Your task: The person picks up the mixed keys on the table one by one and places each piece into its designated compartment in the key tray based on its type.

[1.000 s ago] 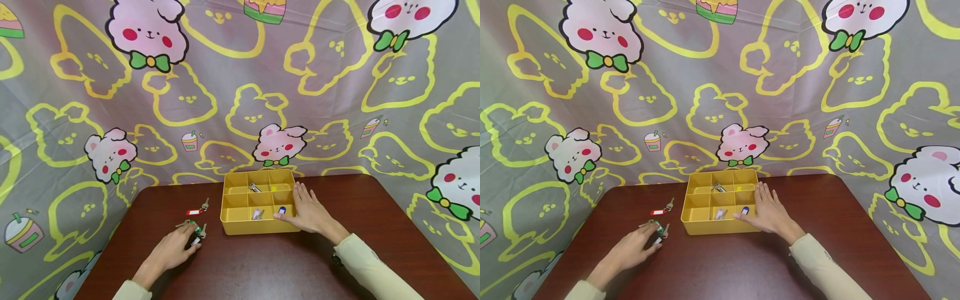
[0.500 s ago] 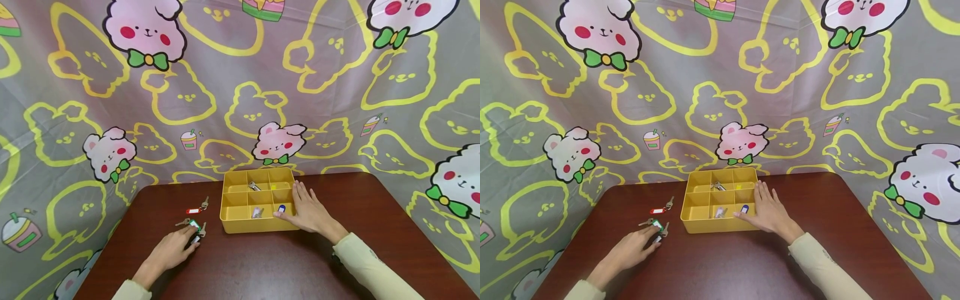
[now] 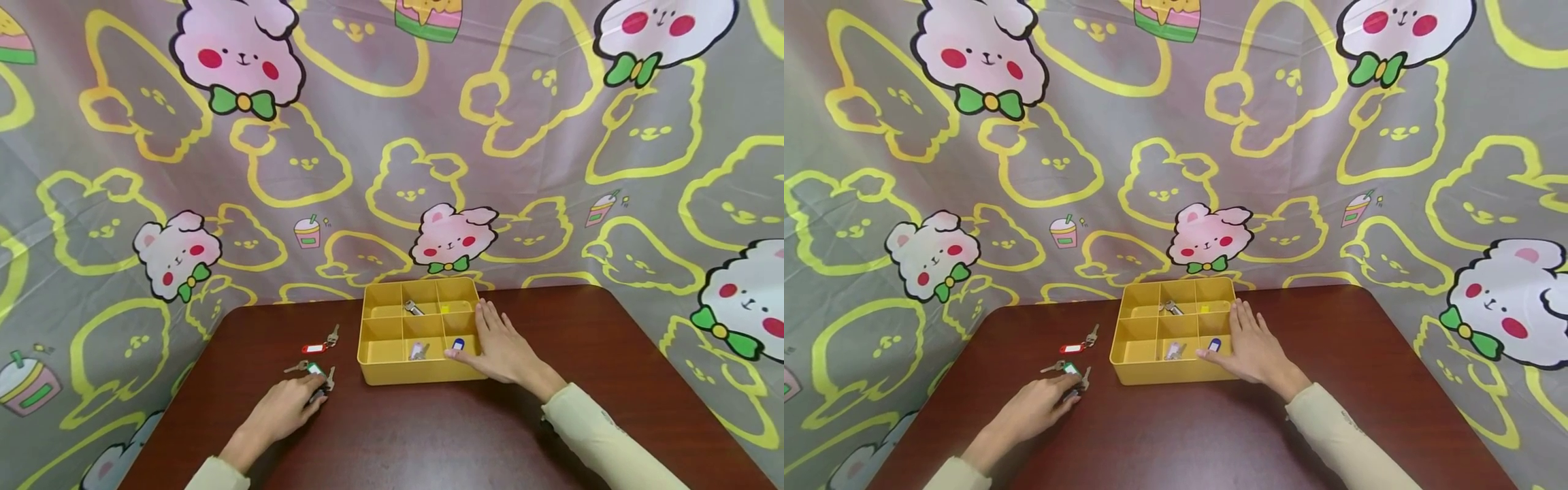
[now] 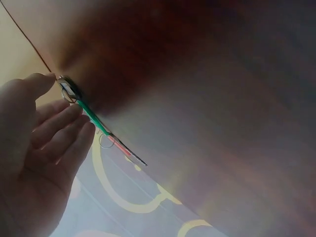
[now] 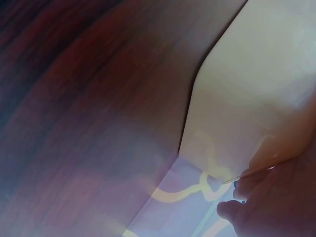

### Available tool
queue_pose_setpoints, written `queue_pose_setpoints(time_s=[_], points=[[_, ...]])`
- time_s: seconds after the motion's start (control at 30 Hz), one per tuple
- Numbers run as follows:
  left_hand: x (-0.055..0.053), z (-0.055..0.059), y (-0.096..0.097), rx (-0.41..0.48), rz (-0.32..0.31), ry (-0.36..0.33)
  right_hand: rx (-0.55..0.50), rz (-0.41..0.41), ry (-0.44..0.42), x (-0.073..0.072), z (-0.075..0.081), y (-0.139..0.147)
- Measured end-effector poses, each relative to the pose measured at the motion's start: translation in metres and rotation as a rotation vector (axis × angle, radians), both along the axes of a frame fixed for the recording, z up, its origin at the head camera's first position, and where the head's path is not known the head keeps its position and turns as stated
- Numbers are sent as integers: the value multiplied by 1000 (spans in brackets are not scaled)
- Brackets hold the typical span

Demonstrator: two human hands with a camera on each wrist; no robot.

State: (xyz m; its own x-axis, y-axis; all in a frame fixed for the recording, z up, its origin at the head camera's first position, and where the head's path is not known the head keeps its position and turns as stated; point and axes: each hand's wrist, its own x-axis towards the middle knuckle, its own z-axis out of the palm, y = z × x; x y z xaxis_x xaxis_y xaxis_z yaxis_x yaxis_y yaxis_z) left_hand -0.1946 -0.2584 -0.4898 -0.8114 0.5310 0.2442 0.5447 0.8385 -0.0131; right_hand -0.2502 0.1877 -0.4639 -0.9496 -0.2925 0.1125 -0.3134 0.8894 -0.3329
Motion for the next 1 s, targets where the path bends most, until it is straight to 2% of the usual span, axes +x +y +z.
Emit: queue_pose_setpoints(time_s=[0.4,0.7,1.0], points=[[-2,1,1,-18,-67,104,8,-4,-7,-1,0,-1],[-6,2,4,-22,-58,129,7,-1,-4,-1,3,0],[-6,3,6,-39,-58,141,1,-8,-4,0,0,0]])
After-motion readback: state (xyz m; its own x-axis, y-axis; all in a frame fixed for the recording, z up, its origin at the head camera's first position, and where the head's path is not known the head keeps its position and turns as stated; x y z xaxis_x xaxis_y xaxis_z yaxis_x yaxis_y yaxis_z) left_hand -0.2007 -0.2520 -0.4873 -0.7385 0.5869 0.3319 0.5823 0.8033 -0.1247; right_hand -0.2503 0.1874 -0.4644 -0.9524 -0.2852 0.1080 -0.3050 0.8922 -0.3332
